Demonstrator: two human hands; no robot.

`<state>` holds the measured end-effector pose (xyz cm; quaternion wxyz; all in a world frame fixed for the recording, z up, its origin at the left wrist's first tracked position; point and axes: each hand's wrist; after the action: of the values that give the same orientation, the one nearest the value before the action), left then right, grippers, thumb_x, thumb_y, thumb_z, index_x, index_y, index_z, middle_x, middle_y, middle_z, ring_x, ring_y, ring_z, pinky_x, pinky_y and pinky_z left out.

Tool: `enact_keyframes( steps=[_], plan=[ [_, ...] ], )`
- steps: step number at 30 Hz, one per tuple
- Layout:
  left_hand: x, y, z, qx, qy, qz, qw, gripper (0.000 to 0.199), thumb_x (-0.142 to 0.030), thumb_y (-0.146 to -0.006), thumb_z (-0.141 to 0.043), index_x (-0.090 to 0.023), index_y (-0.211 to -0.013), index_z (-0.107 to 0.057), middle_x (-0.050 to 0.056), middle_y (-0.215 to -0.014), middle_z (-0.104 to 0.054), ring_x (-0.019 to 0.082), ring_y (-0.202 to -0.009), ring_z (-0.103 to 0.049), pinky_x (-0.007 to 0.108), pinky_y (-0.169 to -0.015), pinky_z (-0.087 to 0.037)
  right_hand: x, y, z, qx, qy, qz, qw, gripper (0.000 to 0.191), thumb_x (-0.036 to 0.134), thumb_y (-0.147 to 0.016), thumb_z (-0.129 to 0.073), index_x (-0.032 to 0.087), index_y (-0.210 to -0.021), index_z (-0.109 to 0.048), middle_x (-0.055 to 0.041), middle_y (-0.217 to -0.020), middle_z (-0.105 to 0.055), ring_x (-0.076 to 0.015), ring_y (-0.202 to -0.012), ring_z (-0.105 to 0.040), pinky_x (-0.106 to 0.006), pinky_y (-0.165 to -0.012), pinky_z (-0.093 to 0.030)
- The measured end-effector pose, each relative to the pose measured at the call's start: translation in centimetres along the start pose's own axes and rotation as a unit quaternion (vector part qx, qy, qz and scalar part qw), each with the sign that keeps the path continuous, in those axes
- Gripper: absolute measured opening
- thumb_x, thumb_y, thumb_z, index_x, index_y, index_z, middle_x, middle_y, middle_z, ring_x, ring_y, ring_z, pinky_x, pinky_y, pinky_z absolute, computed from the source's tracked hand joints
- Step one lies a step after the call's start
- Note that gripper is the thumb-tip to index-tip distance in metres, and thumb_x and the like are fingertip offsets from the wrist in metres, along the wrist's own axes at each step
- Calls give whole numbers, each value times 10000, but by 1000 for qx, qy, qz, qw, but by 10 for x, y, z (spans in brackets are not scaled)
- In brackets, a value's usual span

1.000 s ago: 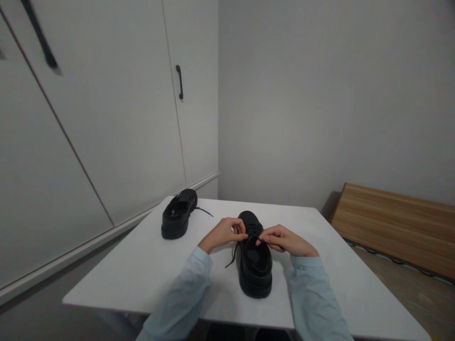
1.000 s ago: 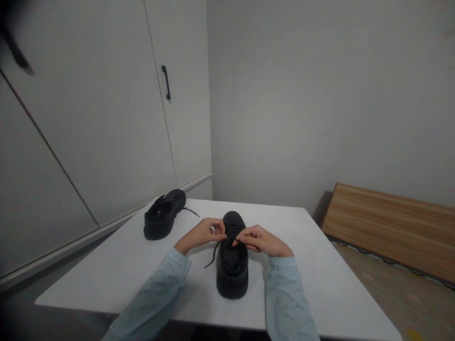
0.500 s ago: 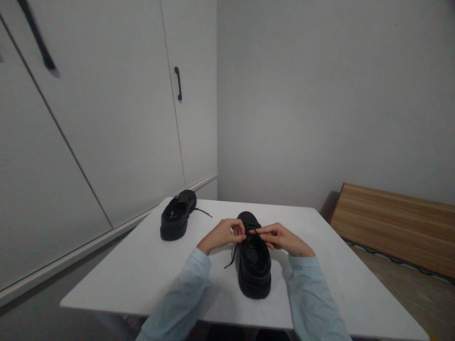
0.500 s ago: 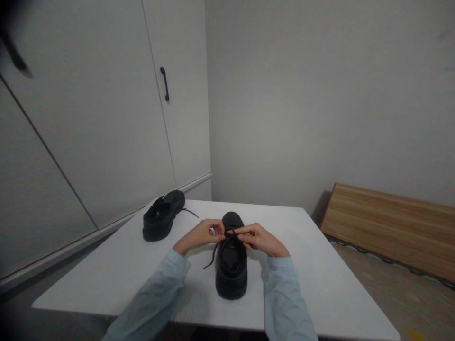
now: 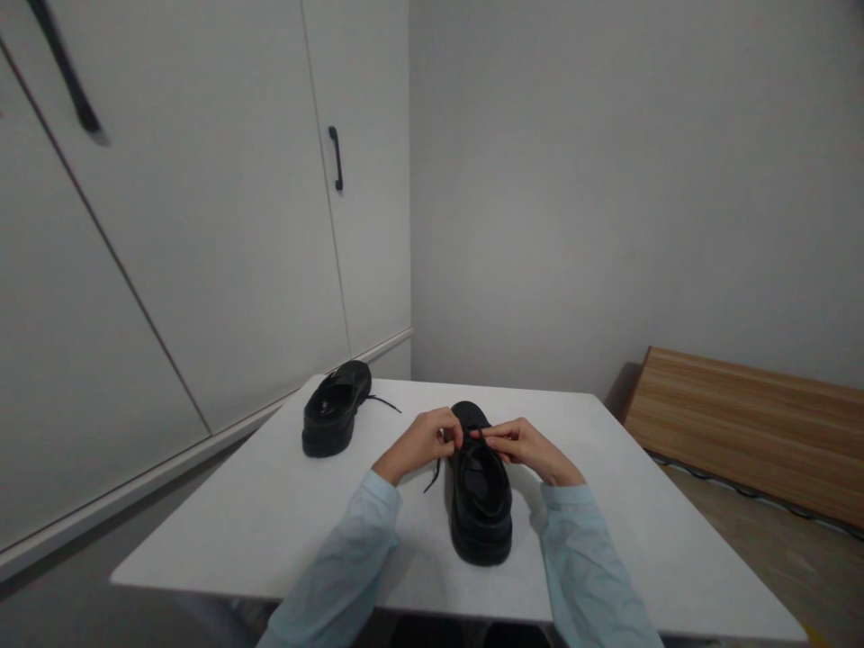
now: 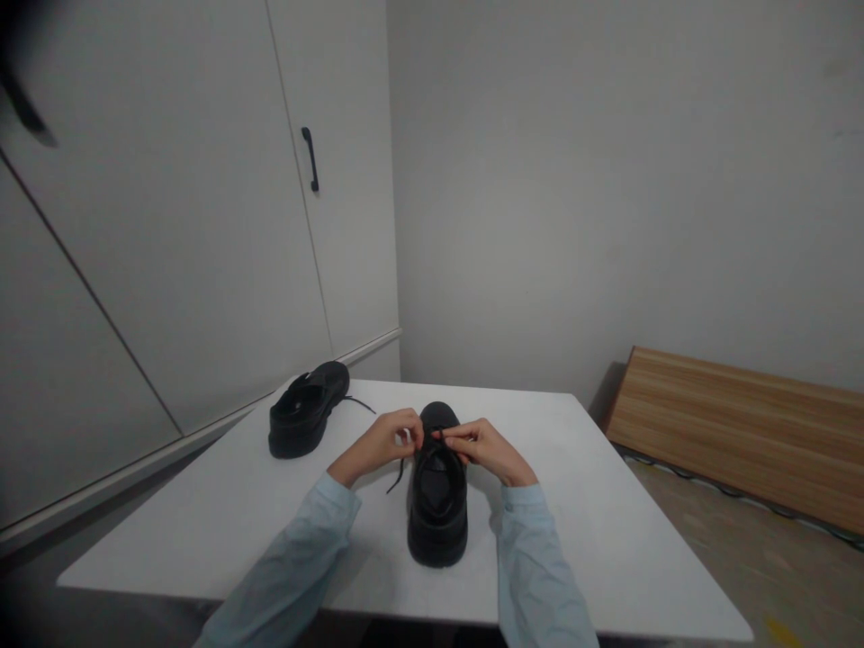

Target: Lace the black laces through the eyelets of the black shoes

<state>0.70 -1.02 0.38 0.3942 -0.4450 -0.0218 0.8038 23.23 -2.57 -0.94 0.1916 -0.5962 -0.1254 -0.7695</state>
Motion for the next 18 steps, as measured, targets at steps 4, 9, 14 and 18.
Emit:
enact_keyframes(
  steps=[4,9,14,18],
  plan=[
    [3,0,3,-36,-44,-32,998,192,-35,-722,-554,-168,-666,-680,33,-855,-622,129,-786,-587,236,-731,-464,4,2,-2,5,-6,-11,1000,514,503,-743,-649,119,-1082,-687,61,-476,-413,-53,-461,-293,-218,-466,-169],
    [14,3,3,-50,-150,-80,984,189,-78,-776,-581,-211,-792,-714,50,-966,-658,159,-918,-609,283,-846,-471,13,4,-5,5,-27,-26,999,551,534,-724,-650,102,-1063,-692,56,-473,-435,-47,-443,-281,-219,-455,-143],
    [21,4,1,-72,-252,-118,958,180,-143,-819,-584,-227,-921,-705,77,-1011,-672,184,-936,-607,333,-841,-490,15,4,-6,-6,-27,-26,999,563,543,-705,-661,96,-1046,-698,45,-471,-464,-51,-441,-297,-218,-448,-153],
    [21,3,-5,-101,-272,-113,950,192,-149,-838,-564,-221,-953,-699,80,-1008,-666,190,-932,-613,335,-824,-502,14,3,-6,-9,-18,-16,1000,523,521,-727,-648,103,-1036,-702,40,-481,-478,-54,-445,-311,-215,-447,-171]
  ],
)
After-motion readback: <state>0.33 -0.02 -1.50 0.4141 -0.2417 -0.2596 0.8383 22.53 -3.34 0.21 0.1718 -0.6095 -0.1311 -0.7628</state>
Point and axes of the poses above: each hand's wrist, its own y-axis away from the middle knuckle, its own z-axis out of the back of the hand, x = y × z
